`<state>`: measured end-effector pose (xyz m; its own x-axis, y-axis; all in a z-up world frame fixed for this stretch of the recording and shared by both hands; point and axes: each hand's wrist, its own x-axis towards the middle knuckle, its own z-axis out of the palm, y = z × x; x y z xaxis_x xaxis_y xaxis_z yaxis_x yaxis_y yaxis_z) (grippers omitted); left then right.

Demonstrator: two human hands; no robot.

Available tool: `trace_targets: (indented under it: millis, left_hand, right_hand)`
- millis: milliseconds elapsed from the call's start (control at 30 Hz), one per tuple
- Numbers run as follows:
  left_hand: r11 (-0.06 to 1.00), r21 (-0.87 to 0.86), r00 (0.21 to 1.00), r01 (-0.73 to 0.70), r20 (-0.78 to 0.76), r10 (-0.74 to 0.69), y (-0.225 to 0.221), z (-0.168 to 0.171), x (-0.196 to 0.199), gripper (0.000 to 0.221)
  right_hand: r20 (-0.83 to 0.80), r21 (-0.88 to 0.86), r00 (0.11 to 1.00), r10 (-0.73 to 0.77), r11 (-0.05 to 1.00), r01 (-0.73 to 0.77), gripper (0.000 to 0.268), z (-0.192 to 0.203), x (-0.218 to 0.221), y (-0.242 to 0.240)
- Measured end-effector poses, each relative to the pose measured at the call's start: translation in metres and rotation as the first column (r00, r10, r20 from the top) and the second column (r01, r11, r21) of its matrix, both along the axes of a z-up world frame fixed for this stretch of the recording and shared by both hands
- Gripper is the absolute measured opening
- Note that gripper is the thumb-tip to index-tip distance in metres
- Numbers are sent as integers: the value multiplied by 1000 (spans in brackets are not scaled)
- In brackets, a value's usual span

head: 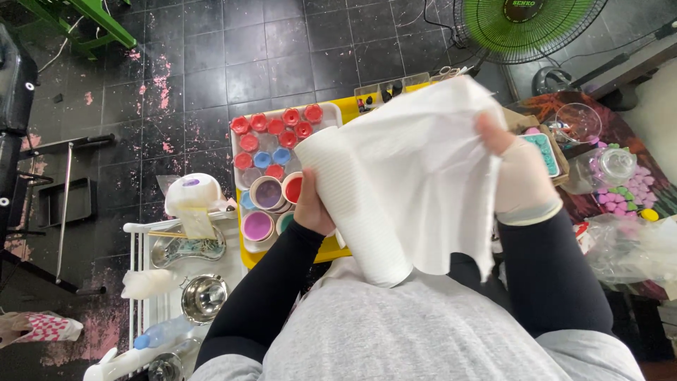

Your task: Cleaning and sorting heart-shaped scented wax melts into categories.

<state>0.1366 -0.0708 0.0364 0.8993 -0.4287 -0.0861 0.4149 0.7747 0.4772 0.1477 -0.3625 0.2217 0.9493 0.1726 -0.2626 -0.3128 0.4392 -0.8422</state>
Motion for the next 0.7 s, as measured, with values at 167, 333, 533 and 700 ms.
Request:
trace_targets:
  millis: [167, 333, 533, 700]
  left_hand:
    - [999, 25, 986, -22, 165, 17, -31, 71, -8, 95]
    - [998, -5, 997, -56, 60, 56, -1, -8, 1, 90]
    - [969, 246, 957, -36, 287, -38, 84, 63, 20, 88]
    - [738, 654, 806, -167, 522, -280, 91, 157, -21, 114]
  right_hand:
    - [113, 8, 990, -79, 997, 79, 54, 12, -6, -17]
    - [138, -79, 971, -195, 975, 207, 48, -17, -6, -56]
    - [68, -398, 996, -60, 914, 82, 38, -39, -27, -78]
    - [-310, -721, 657, 687, 280, -634, 39, -32, -27, -66]
